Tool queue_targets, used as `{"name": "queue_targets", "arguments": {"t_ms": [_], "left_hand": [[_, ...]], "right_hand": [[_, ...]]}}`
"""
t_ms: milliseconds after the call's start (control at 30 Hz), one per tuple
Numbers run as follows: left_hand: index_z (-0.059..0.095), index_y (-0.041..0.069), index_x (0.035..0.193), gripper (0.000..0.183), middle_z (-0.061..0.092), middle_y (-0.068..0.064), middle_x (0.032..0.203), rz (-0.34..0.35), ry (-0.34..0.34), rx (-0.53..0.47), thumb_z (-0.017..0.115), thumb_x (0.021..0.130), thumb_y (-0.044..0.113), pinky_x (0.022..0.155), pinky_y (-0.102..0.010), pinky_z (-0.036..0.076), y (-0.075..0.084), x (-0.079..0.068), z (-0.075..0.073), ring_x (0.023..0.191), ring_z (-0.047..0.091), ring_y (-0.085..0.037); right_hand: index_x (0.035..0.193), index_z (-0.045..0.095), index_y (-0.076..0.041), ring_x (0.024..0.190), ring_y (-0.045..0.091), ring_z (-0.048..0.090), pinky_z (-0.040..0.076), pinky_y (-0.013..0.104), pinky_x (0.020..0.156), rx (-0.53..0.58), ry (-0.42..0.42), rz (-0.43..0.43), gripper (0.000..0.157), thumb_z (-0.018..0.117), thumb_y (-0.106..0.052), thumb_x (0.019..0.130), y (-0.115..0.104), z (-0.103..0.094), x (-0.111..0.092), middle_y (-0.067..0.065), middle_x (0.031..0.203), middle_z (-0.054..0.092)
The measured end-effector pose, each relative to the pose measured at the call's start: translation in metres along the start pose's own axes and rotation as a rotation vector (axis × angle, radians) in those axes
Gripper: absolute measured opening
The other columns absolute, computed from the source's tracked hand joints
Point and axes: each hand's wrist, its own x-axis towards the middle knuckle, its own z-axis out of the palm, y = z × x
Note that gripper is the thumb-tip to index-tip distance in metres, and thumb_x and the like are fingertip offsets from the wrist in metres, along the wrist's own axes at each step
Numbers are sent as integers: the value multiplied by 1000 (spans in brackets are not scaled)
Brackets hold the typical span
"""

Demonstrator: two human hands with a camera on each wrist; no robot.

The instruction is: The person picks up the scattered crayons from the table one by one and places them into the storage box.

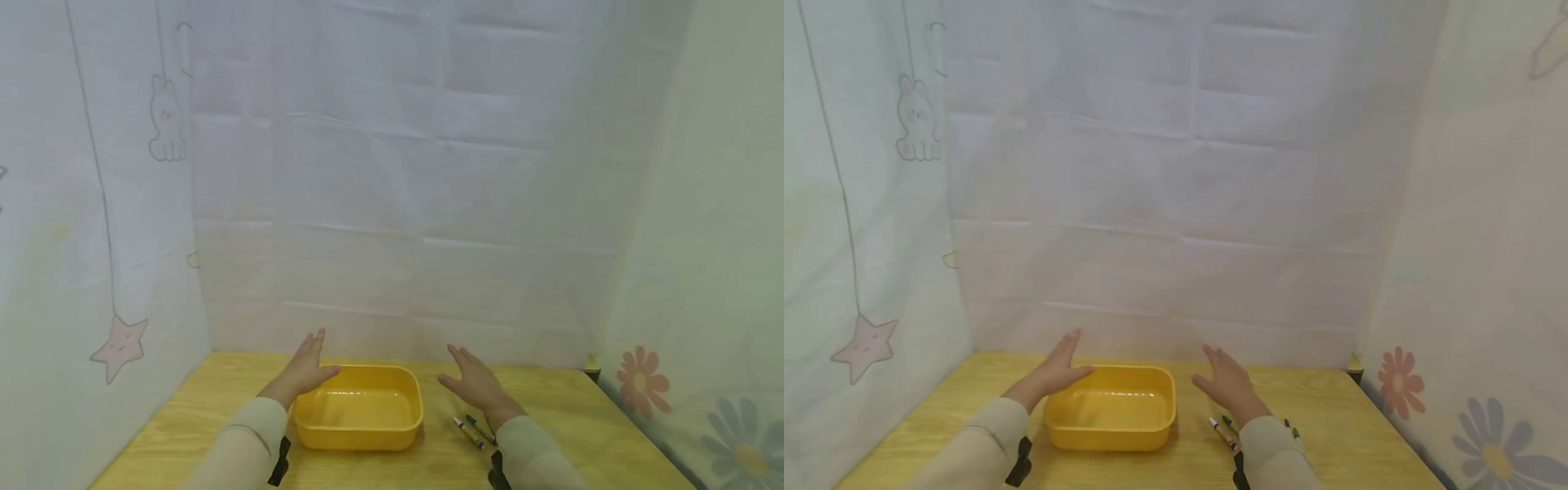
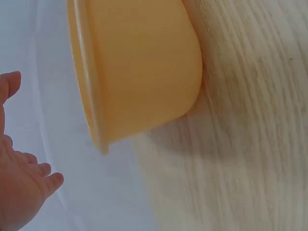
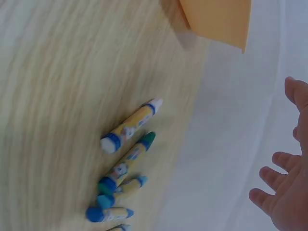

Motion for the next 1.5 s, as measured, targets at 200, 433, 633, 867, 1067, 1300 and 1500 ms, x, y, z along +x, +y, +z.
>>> {"name": "queue_targets", "arguments": {"t_ms": [200,433,633,867,1067,1300,1500], "left_hand": [[-2,3,157,97,-2,-27,162,35,-39,-237,63,95,37,117,-70,11,-25,-29,-6,148,1,-49],[-7,6,157,97,3,-32,160,-40,-39,-395,62,95,34,112,-72,22,-51,-53,4,145,9,-53],[-7,5,157,93,3,-33,160,-85,-28,-490,60,96,27,115,-68,22,-56,-67,8,145,10,-53],[-13,6,156,94,-2,-35,159,-111,-39,-615,57,98,26,115,-67,17,-50,-76,11,145,5,-56],[-10,3,156,92,0,-37,158,-149,-28,-651,58,97,23,117,-64,16,-52,-85,16,145,5,-56],[-9,3,156,91,-2,-35,159,-192,-35,-723,58,97,18,119,-62,12,-54,-95,20,146,2,-53],[-10,0,155,88,-10,-31,160,-182,-52,-822,55,98,12,120,-62,3,-53,-95,30,148,-6,-49]], "right_hand": [[155,22,-4,144,53,22,24,72,112,185,-15,64,83,55,-52,96,28,-6,-26,27,159,21],[156,15,-5,137,59,28,37,72,101,249,-25,202,86,49,-57,97,65,-17,-55,32,157,19],[156,14,-2,138,58,27,39,70,101,278,-10,262,87,48,-56,97,80,-22,-76,35,156,19],[154,13,2,137,60,26,41,69,101,295,12,317,88,45,-57,98,93,-31,-95,38,155,15],[152,15,8,132,62,33,48,65,94,263,-1,374,89,44,-57,99,110,-28,-108,42,150,20],[148,24,12,117,59,48,55,56,85,294,-40,400,83,59,-42,96,122,-20,-120,44,139,38],[142,35,15,114,54,53,53,55,90,282,-35,370,76,69,-29,90,133,-15,-124,42,129,48]]}}
